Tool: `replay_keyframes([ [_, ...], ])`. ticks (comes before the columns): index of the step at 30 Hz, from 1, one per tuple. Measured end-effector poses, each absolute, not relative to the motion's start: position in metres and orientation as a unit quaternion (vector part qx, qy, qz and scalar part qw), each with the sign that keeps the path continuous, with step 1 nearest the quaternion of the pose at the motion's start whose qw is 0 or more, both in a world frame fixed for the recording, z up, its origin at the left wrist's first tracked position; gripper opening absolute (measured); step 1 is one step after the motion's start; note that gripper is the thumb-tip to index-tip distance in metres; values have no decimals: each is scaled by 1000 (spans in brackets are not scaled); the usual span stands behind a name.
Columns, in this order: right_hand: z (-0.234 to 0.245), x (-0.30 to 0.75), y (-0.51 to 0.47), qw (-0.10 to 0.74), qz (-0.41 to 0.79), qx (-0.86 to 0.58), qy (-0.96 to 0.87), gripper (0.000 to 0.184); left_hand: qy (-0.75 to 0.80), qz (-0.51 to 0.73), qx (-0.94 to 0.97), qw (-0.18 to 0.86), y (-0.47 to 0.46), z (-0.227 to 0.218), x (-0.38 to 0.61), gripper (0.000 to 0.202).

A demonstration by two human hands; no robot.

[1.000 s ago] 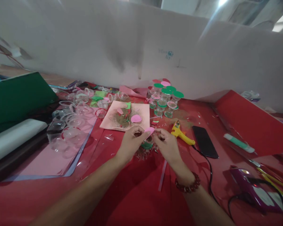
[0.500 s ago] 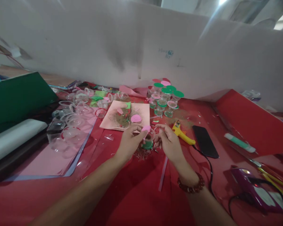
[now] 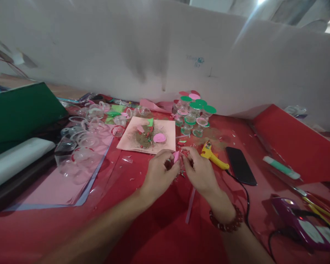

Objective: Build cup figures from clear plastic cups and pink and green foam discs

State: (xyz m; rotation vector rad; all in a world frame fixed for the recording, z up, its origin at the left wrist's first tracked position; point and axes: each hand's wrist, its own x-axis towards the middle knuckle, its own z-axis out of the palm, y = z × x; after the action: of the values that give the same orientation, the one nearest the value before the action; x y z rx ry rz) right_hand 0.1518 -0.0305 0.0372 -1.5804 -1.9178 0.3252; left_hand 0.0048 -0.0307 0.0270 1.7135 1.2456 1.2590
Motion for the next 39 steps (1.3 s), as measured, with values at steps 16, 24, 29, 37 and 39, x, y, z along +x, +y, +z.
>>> replay_keyframes([
  [16,45,166,-28,397,169,-595,-678,31,471,473,586,459,-30,25,5,16],
  [24,50,164,-32,371,157,-589,-701,12,470,483,645,361,-32,26,6,19],
  [29,52,161,-38,298,122,-641,-697,13,465,478,685,294,-38,31,10,17],
  [37,52,157,-42,217,28,-656,-723,13,450,495,694,266,-41,31,10,17],
  [39,53,155,-43,185,7,-669,-720,14,446,498,696,263,-41,30,10,16],
])
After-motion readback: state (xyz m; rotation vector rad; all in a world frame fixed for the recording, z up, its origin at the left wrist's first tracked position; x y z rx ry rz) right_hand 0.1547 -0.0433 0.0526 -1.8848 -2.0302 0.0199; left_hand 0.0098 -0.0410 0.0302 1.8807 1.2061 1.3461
